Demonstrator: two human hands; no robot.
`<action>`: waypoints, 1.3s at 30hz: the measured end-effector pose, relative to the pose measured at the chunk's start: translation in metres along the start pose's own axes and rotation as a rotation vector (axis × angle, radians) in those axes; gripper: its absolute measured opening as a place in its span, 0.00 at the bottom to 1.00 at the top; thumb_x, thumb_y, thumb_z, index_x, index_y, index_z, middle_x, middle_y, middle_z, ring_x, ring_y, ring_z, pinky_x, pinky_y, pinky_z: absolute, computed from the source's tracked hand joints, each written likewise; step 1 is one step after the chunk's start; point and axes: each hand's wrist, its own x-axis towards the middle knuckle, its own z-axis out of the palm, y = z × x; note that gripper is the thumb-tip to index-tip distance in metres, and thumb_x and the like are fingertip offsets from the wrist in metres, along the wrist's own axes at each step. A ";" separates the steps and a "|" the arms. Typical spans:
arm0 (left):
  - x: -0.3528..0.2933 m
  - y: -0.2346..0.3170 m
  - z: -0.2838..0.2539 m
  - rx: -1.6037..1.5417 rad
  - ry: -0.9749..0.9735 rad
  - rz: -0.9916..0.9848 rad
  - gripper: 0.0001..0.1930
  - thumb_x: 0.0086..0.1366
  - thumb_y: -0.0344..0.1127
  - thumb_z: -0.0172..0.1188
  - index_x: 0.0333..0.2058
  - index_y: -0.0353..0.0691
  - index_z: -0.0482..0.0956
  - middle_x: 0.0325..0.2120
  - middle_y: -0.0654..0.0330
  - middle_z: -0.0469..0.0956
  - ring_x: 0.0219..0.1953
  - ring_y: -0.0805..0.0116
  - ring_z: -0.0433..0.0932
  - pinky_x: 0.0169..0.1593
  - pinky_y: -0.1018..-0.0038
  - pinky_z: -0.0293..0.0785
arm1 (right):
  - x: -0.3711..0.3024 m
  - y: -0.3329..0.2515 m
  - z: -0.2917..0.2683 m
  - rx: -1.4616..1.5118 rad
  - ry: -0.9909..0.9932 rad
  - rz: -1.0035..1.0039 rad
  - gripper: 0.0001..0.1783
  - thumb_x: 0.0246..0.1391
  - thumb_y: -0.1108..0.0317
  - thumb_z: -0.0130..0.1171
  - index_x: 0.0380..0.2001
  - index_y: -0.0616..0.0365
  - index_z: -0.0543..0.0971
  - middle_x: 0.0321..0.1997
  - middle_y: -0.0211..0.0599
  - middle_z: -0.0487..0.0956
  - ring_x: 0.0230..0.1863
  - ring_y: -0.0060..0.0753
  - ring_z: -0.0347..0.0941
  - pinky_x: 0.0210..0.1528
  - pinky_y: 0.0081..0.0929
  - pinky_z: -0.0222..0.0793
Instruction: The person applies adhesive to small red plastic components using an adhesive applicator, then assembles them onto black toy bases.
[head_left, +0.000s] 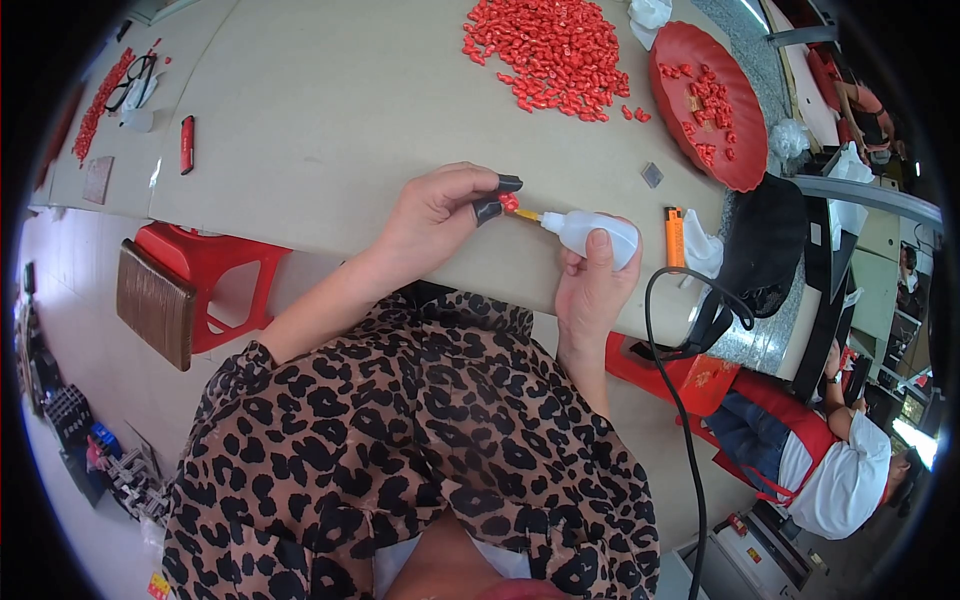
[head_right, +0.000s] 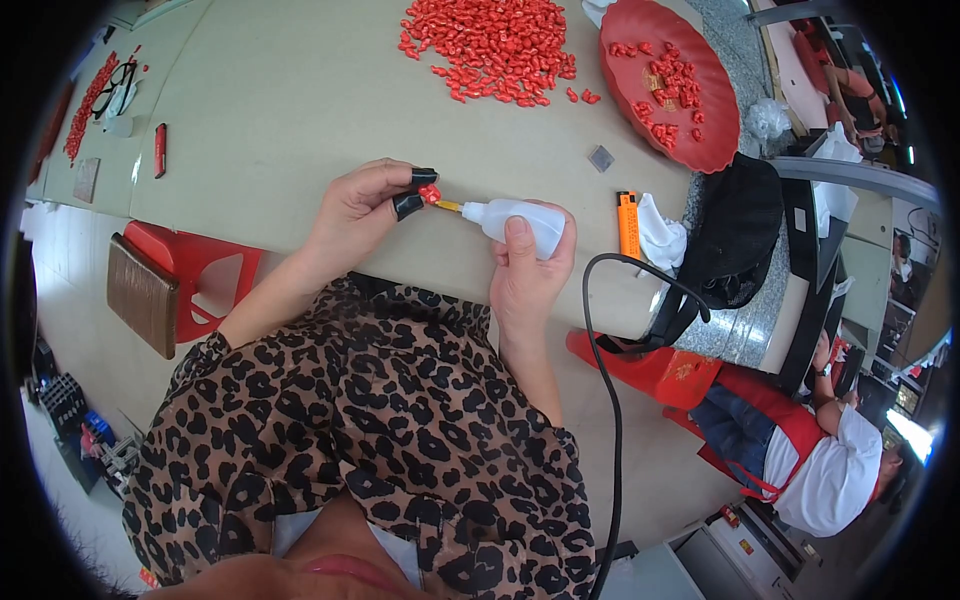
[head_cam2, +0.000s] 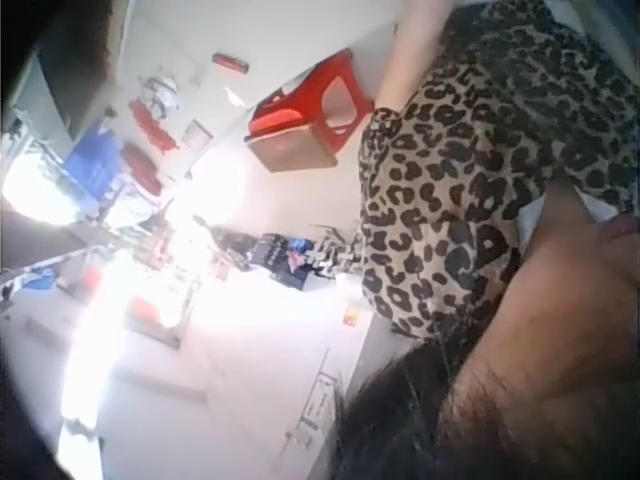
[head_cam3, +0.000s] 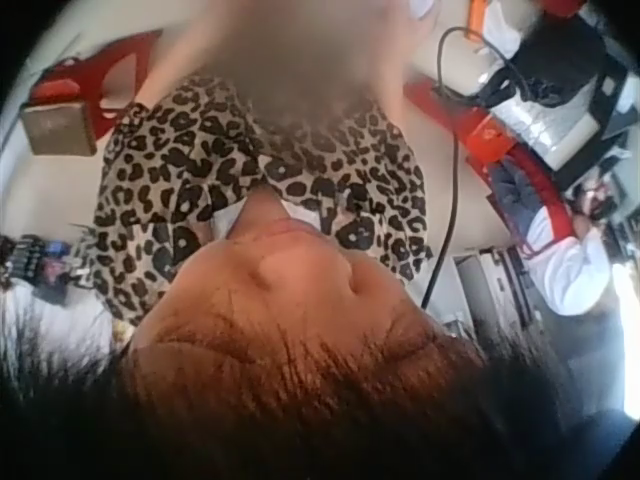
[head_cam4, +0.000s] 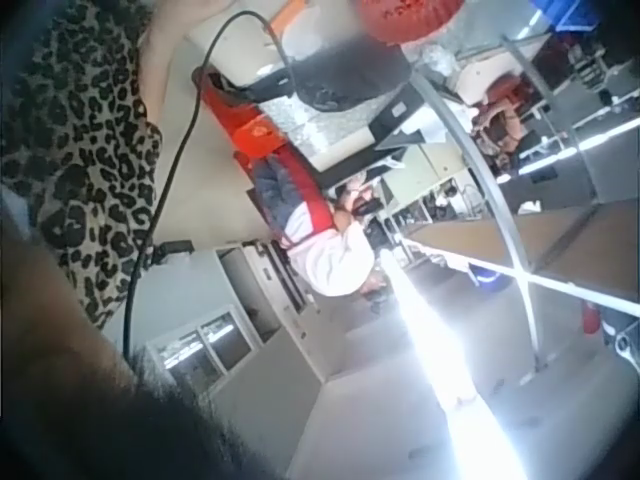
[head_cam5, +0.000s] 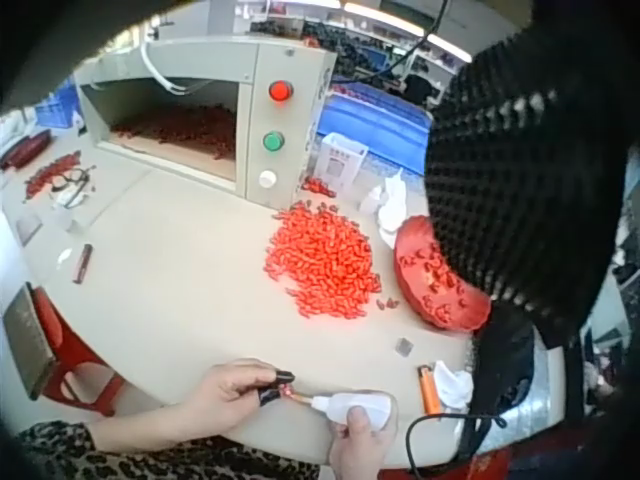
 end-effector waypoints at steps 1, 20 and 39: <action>0.000 0.000 0.000 -0.004 0.002 0.003 0.10 0.53 0.17 0.47 0.35 0.30 0.71 0.32 0.61 0.68 0.36 0.77 0.69 0.42 0.82 0.66 | 0.000 0.000 0.001 -0.008 0.008 -0.007 0.15 0.46 0.66 0.55 0.34 0.59 0.65 0.28 0.33 0.69 0.20 0.19 0.60 0.20 0.14 0.54; 0.000 -0.001 0.001 -0.107 0.027 -0.006 0.10 0.53 0.18 0.48 0.35 0.30 0.71 0.32 0.61 0.69 0.36 0.77 0.70 0.42 0.82 0.67 | -0.002 -0.001 0.001 0.014 0.048 -0.014 0.14 0.45 0.72 0.55 0.34 0.59 0.64 0.27 0.31 0.68 0.21 0.15 0.60 0.18 0.12 0.55; 0.001 0.002 0.003 -0.192 0.027 -0.002 0.11 0.53 0.18 0.49 0.37 0.30 0.69 0.33 0.62 0.69 0.36 0.77 0.70 0.42 0.82 0.66 | 0.001 -0.005 0.002 0.112 0.029 -0.022 0.12 0.47 0.71 0.53 0.34 0.60 0.63 0.28 0.35 0.69 0.21 0.19 0.62 0.18 0.15 0.57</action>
